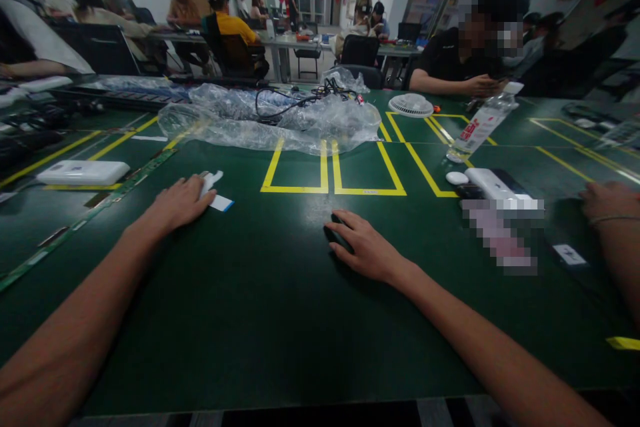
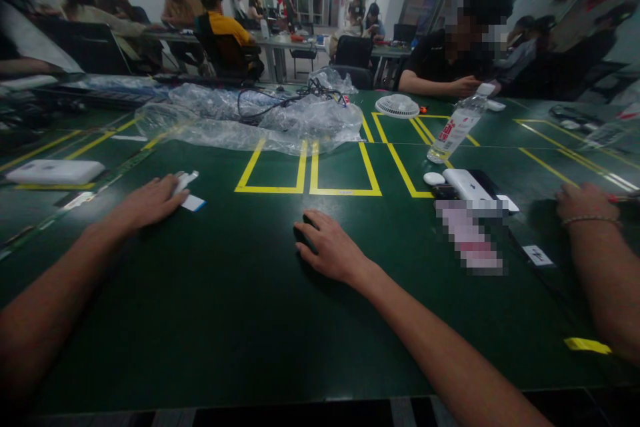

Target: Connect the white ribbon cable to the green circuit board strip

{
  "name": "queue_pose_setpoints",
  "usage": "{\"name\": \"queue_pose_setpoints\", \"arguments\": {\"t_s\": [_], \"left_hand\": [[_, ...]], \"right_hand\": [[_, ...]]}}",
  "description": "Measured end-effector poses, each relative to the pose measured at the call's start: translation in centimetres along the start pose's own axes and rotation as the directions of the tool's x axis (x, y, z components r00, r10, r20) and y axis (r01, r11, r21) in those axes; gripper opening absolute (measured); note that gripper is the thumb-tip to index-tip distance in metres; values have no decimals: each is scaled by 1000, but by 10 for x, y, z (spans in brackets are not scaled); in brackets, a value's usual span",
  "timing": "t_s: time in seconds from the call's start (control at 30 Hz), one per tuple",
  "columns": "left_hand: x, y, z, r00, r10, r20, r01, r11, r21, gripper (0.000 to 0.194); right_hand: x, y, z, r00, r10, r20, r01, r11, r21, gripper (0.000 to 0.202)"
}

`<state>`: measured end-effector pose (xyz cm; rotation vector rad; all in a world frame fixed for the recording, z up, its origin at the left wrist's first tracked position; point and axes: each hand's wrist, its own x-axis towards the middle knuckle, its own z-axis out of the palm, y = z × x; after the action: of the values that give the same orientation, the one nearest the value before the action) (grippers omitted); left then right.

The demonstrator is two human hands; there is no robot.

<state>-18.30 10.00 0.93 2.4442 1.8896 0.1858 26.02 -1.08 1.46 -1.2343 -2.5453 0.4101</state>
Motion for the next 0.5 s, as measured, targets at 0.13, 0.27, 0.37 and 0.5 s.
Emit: {"name": "queue_pose_setpoints", "arguments": {"t_s": [0.13,0.27,0.37,0.5], "left_hand": [[-5,87,9,975,197,104,-200,980,14,75],[-32,168,13,856,494,155,-498,867,-16,68],[-50,194,16,803,580,138,-580,813,-45,68],[-46,191,15,809,571,140,-570,820,-53,63]], "right_hand": [[0,-2,0,1000,-2,-1,2,1000,-16,55],[1,-9,-1,999,-23,43,26,998,-60,62],[1,-13,-2,995,-37,89,44,996,-81,64],[1,-13,-3,993,-43,109,53,995,-85,63]]}}
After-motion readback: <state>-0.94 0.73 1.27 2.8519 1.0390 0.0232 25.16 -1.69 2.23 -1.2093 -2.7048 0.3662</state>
